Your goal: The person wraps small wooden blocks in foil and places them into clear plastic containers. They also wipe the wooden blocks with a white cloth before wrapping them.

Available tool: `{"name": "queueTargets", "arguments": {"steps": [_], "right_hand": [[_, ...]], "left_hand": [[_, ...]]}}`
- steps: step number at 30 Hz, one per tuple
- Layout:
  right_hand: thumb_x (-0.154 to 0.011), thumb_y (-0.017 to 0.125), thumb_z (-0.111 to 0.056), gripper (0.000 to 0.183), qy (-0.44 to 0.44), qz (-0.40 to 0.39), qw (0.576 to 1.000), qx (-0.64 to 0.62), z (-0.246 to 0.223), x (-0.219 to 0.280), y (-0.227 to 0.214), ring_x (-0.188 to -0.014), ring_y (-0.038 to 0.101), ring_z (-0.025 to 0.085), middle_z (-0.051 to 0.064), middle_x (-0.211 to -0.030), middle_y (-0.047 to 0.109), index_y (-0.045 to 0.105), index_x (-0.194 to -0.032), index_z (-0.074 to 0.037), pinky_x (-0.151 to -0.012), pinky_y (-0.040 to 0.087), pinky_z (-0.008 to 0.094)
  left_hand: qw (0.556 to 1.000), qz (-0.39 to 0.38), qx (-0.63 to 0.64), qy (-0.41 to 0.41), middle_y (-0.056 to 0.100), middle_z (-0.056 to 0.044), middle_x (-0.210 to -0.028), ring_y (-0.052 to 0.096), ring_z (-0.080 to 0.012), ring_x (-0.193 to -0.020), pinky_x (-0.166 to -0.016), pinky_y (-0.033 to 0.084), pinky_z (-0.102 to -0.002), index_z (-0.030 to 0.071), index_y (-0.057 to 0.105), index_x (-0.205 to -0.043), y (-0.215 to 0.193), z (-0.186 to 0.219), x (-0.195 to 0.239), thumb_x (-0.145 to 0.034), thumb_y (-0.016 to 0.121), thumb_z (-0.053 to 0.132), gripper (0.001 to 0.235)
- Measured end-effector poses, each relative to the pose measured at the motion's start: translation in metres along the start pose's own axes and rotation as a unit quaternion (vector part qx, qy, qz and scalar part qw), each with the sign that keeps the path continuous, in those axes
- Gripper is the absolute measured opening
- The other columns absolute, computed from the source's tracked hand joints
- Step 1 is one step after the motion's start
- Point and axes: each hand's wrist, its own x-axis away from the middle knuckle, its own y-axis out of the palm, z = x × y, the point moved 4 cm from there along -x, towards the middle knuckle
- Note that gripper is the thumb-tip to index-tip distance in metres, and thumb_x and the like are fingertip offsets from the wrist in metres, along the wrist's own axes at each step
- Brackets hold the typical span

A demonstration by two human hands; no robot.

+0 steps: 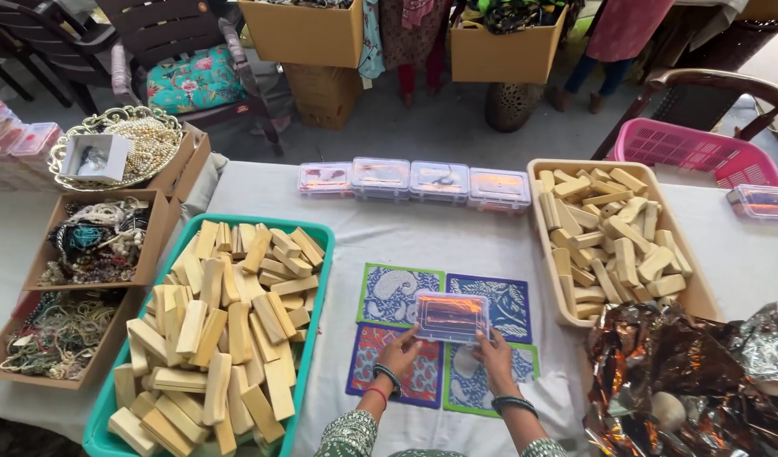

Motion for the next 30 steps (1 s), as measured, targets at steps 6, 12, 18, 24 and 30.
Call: {"name": "queueTargets", "arguments": {"steps": [6,12,18,24,30], "right_hand": [[-0.086,0.079,-0.021,0.062,0.054,0.005,0.988,-0.144,0.01,0.024,0.025,-0.082,0.066,0.017,0.009,-0.1,0.07,0.058,-0.14,-0.001,-0.075,0.059,0.034],[-0.087,0.077,-0.021,0.055,0.05,-0.028,0.984,-0.167,-0.006,0.034,0.053,-0.083,0.067,0.017,0.008,-0.1,0.071,0.06,-0.135,-0.001,-0.076,0.059,0.034],[-0.092,0.073,-0.027,0.05,0.001,-0.072,0.987,-0.144,-0.022,0.017,0.061,-0.087,0.067,0.016,0.007,-0.099,0.07,0.063,-0.134,-0.003,-0.078,0.058,0.034],[-0.094,0.067,-0.048,0.059,-0.18,0.055,0.955,0.231,-0.05,-0.001,0.032,-0.112,0.067,0.021,0.009,-0.122,0.068,0.066,-0.135,-0.005,-0.088,0.056,0.04],[-0.092,0.06,-0.052,0.07,-0.22,0.122,0.764,0.595,-0.02,-0.001,0.007,-0.143,0.039,0.022,0.008,-0.153,0.046,0.051,-0.147,-0.01,-0.111,0.03,0.047]], "left_hand": [[0.874,0.041,0.458,-0.156,0.071,0.001,-0.113,0.066,-0.0124,-0.09,-0.079,0.058,-0.033,0.015,0.062,-0.128,-0.003,-0.004,0.007,-0.087,0.079,0.021,0.044],[0.833,0.053,0.516,-0.194,0.072,-0.005,-0.088,0.074,-0.0171,-0.081,-0.072,0.063,-0.032,0.01,0.061,-0.095,-0.014,-0.013,0.004,-0.089,0.08,0.028,0.026],[0.841,0.102,0.512,-0.141,0.072,-0.008,-0.085,0.073,-0.0169,-0.075,-0.067,0.062,-0.027,0.005,0.064,-0.092,-0.032,-0.004,-0.025,-0.087,0.081,0.024,0.025],[0.818,0.219,0.53,-0.052,0.068,-0.007,-0.066,0.066,-0.0155,-0.054,-0.055,0.058,-0.028,0.005,0.063,-0.075,-0.124,0.046,-0.084,-0.086,0.08,0.017,0.024],[0.807,0.334,0.486,0.019,0.066,-0.006,-0.071,0.064,-0.0146,-0.054,-0.05,0.06,-0.029,0.008,0.057,-0.08,-0.238,0.009,-0.21,-0.088,0.081,0.02,0.028]]}}
